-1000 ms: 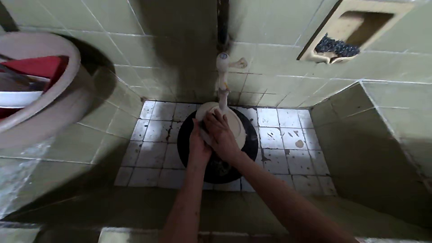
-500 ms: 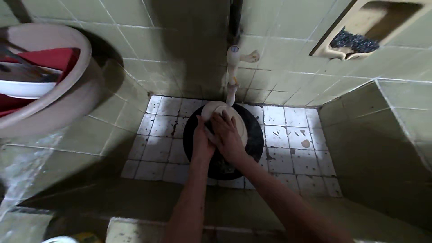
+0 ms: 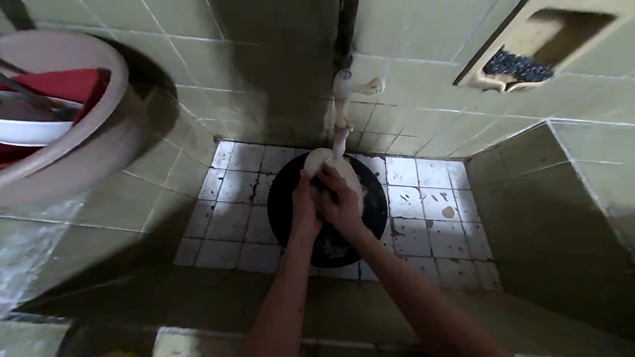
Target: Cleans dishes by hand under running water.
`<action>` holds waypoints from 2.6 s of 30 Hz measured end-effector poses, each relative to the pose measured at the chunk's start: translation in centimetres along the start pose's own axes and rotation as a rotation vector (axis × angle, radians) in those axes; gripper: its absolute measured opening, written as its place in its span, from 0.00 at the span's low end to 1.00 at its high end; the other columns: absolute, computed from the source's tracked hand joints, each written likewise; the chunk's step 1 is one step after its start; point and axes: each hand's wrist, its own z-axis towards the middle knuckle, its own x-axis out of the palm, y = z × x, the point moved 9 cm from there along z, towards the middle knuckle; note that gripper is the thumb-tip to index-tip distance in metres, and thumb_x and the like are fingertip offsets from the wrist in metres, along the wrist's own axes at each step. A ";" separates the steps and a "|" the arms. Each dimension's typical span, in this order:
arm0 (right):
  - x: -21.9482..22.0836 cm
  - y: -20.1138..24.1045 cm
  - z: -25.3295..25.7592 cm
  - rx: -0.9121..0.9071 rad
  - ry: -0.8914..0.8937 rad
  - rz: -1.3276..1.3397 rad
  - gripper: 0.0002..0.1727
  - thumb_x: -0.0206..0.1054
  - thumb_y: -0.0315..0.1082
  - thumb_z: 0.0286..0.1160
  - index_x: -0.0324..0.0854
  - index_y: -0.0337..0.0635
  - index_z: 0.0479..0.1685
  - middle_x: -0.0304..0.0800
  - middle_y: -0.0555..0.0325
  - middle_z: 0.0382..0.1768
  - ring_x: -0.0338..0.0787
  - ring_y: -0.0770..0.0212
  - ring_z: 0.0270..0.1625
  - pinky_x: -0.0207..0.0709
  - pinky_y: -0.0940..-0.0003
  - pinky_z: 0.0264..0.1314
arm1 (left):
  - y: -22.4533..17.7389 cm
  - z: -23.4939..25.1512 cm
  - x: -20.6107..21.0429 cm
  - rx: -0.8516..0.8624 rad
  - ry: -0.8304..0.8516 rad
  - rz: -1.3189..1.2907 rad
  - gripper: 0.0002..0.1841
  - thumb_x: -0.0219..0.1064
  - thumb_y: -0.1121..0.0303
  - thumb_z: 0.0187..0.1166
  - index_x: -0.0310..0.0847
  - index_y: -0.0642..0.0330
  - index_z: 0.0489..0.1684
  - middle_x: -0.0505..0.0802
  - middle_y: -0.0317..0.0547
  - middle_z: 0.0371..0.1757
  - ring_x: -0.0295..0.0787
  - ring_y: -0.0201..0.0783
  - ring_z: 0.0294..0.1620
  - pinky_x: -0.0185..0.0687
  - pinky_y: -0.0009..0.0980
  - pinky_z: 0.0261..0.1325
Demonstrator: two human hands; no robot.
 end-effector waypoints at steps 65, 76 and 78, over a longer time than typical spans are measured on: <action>2.2 -0.5 -0.4 -0.018 0.217 -0.162 0.27 0.52 0.33 0.89 0.67 0.28 0.84 0.63 0.38 0.88 0.57 0.38 0.92 0.46 0.38 0.93 | 1.4 -0.4 0.2 -0.120 0.024 -0.087 0.29 0.37 0.43 0.93 0.74 0.52 0.71 0.92 0.40 0.54 0.90 0.32 0.53 0.88 0.34 0.55; -1.1 -7.7 2.2 0.228 0.092 -0.181 0.34 0.44 0.46 0.94 0.55 0.31 0.91 0.49 0.38 0.93 0.48 0.41 0.95 0.36 0.36 0.95 | -0.5 -1.3 0.6 0.029 0.062 -0.072 0.24 0.43 0.52 0.95 0.69 0.54 0.80 0.88 0.44 0.67 0.87 0.36 0.66 0.85 0.39 0.68; -0.4 -6.0 -1.6 0.276 0.129 -0.142 0.34 0.45 0.45 0.94 0.55 0.29 0.90 0.47 0.36 0.93 0.45 0.40 0.96 0.30 0.31 0.94 | -0.5 -0.7 0.0 0.044 0.026 -0.071 0.25 0.43 0.52 0.95 0.69 0.56 0.80 0.88 0.45 0.66 0.88 0.37 0.65 0.86 0.40 0.67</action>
